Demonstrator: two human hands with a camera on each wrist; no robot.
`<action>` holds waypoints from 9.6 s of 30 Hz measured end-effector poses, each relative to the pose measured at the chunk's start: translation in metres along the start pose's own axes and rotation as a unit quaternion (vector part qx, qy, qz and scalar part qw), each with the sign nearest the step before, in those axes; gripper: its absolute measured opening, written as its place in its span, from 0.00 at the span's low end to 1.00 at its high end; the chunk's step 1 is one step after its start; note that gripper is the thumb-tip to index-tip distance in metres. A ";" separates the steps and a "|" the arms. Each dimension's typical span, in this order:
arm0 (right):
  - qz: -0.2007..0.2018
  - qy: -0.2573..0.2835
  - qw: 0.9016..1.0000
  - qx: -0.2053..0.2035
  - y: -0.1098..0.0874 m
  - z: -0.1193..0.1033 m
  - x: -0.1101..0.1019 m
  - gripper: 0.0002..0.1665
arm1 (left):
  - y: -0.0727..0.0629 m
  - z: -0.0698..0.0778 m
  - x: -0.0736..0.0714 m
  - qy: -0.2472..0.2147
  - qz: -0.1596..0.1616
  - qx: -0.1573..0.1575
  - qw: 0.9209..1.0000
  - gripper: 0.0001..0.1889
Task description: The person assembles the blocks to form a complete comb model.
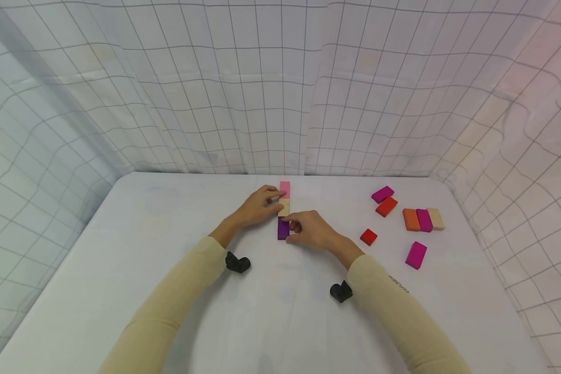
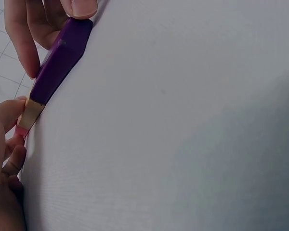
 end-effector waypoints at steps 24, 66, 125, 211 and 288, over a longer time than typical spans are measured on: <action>0.019 -0.019 1.000 0.005 0.001 -0.002 0.002 0.32 | 0.003 -0.002 0.001 0.006 0.001 0.003 1.000 0.26; 0.083 -0.049 0.990 0.107 -0.121 0.089 -0.120 0.34 | -0.002 0.003 -0.013 0.010 -0.075 -0.053 0.996 0.53; 0.029 0.016 0.998 0.048 -0.046 0.018 -0.044 0.25 | 0.003 0.002 -0.010 0.007 -0.074 -0.050 0.996 0.50; 0.033 -0.040 0.999 0.012 -0.056 0.019 -0.029 0.22 | 0.001 0.000 -0.008 -0.022 -0.071 -0.066 0.995 0.51; 0.114 -0.069 0.980 0.147 -0.181 0.098 -0.132 0.45 | 0.001 -0.003 -0.007 -0.024 -0.068 -0.067 0.995 0.51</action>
Point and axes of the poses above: each hand's wrist, its own y-axis towards the middle knuckle, its own x-axis out of the palm, z = x × y, the point moved 1 cm from there along y, towards the middle knuckle, and after that the axes turned 15 degrees about z, right-handed, at the moved point
